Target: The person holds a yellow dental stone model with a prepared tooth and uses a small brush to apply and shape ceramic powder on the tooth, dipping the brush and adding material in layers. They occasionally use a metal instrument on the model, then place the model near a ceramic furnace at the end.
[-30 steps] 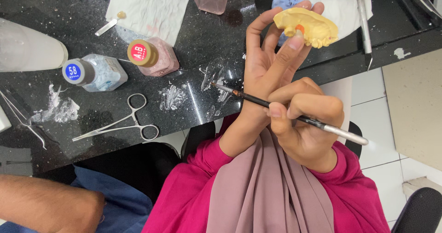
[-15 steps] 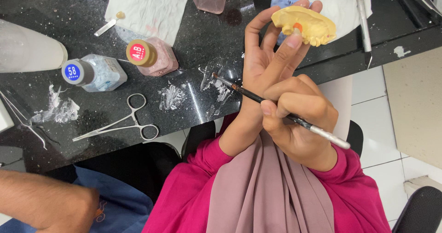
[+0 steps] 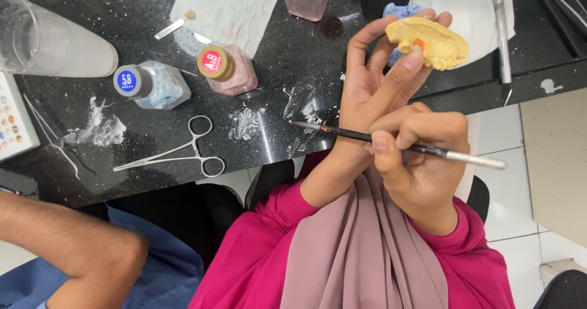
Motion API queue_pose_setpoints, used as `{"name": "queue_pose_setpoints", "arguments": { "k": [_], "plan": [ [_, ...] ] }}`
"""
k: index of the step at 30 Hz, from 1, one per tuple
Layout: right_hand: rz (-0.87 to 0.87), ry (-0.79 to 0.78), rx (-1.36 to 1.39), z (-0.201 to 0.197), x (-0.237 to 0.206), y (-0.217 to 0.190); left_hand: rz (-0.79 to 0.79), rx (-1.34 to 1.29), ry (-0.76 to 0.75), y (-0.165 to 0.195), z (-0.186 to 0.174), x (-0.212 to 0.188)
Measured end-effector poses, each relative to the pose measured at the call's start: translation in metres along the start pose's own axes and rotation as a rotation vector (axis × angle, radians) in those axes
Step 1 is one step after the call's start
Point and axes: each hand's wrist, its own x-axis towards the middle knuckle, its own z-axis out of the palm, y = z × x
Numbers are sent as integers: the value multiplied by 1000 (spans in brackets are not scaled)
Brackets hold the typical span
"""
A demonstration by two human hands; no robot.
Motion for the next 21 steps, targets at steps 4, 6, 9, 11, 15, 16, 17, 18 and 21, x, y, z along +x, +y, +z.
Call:
{"name": "queue_pose_setpoints", "arguments": {
  "k": [4, 6, 9, 11, 15, 16, 17, 18, 21],
  "plan": [
    [163, 100, 302, -6, 0, -1, -16, 3, -5, 4, 2, -2],
    [166, 122, 438, -11, 0, 1, -31, 34, 7, 7, 4, -2],
    [109, 205, 552, -23, 3, 7, -46, 90, 23, 11, 5, -1],
    [91, 279, 594, -38, 4, 12, -51, 112, 19, 12, 5, 0],
    [33, 392, 675, -86, -1, 21, -97, 104, -33, 17, 3, -4],
    [13, 421, 701, -94, -3, 27, -109, 108, -46, 19, 2, -6],
    [-7, 450, 726, -102, -5, 32, -121, 112, -60, 21, 1, -7],
    [-13, 490, 754, -108, -6, 39, -135, 114, -74, 22, 1, -9],
    [-38, 535, 773, -111, -10, 60, -177, 122, -117, 27, -1, -12]
  ]
}}
